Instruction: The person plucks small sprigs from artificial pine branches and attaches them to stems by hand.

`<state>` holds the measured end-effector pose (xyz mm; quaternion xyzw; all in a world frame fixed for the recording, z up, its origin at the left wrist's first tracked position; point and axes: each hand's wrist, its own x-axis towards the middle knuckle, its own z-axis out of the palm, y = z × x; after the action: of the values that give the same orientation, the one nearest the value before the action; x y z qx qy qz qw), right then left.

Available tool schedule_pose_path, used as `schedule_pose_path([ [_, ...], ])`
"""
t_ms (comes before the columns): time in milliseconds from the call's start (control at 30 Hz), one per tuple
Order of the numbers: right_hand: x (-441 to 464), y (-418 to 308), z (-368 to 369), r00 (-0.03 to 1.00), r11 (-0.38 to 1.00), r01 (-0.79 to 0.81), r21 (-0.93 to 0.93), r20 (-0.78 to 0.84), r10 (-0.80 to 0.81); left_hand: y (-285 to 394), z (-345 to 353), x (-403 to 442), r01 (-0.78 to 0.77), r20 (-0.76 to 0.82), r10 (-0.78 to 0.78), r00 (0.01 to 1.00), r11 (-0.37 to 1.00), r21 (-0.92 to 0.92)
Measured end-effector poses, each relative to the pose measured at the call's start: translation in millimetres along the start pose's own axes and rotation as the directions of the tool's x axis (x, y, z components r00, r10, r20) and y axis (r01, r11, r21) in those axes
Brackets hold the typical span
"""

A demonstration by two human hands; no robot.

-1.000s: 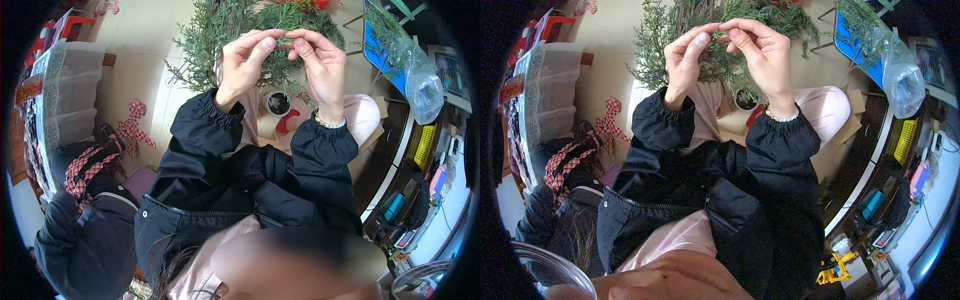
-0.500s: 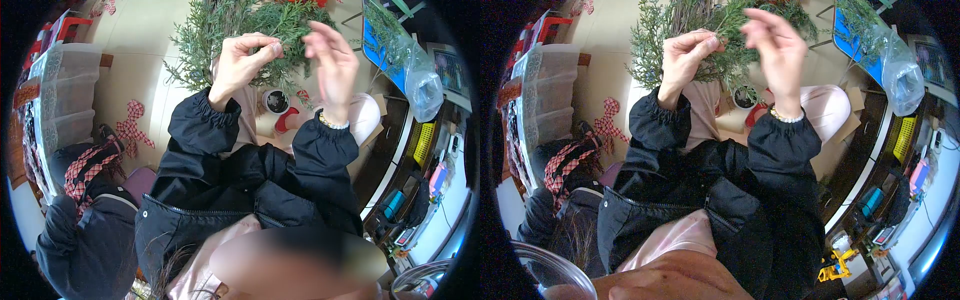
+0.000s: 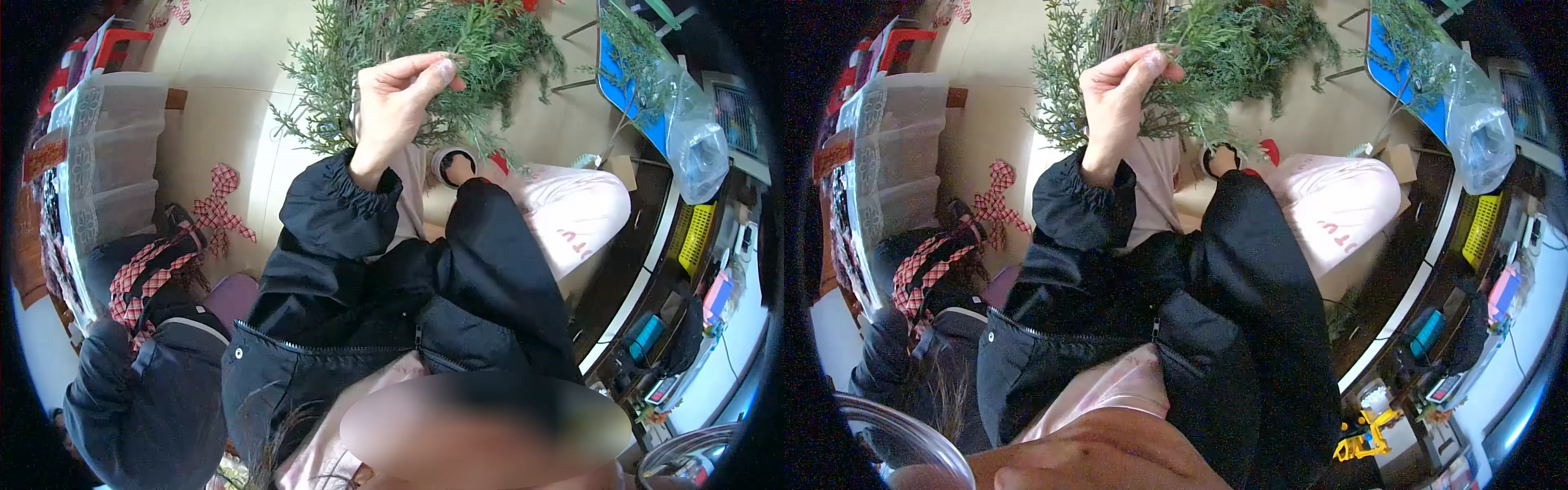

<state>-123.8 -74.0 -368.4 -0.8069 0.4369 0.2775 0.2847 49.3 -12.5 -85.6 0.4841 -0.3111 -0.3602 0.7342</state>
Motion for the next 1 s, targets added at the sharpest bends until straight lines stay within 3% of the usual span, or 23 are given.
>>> schedule_pose_path([
  [200, 11, -9, 8, 0.996, 0.986, -0.068, -0.150, 0.039, 0.074, -5, -2, 0, 0.022, -0.017, -0.025, 1.000, 0.990, -0.139],
  [467, 2, -7, -1, 0.996, 0.982, -0.076, -0.175, 0.039, 0.083, -6, -1, 3, 0.014, -0.036, -0.017, 0.999, 0.996, -0.091],
  [667, -21, -2, -17, 0.998, 0.994, -0.070, -0.084, -0.009, 0.069, -8, -3, 0, 0.002, -0.010, -0.003, 1.000, 0.996, -0.088],
  [767, -49, 1, -34, 0.988, 0.990, -0.090, 0.108, -0.112, 0.102, -7, -3, 0, -0.010, -0.027, 0.008, 1.000, 0.997, -0.078],
  [800, -58, 9, -36, 0.958, 0.954, -0.103, 0.280, -0.228, 0.171, -7, -2, 0, -0.017, -0.024, 0.015, 1.000, 0.997, -0.079],
  [867, -72, 32, -46, 0.860, 0.915, 0.012, 0.403, -0.472, 0.197, -7, -2, -1, -0.025, -0.027, 0.023, 0.999, 0.997, -0.075],
  [900, -72, 50, -42, 0.755, 0.842, 0.106, 0.529, -0.594, 0.278, -8, -3, -1, -0.029, -0.032, 0.026, 0.999, 0.997, -0.071],
  [933, -136, 6, -116, 0.764, 0.745, 0.153, 0.650, -0.556, 0.328, -7, -4, -2, -0.043, -0.025, 0.042, 0.999, 0.998, -0.052],
  [967, -149, 10, -132, 0.795, 0.448, 0.320, 0.835, -0.493, 0.352, -7, -4, -2, -0.053, -0.015, 0.053, 0.998, 0.998, -0.034],
  [1000, -177, -10, -161, 0.755, 0.262, 0.538, 0.801, -0.596, 0.272, -7, -3, -2, -0.063, 0.000, 0.064, 0.998, 0.998, -0.019],
])
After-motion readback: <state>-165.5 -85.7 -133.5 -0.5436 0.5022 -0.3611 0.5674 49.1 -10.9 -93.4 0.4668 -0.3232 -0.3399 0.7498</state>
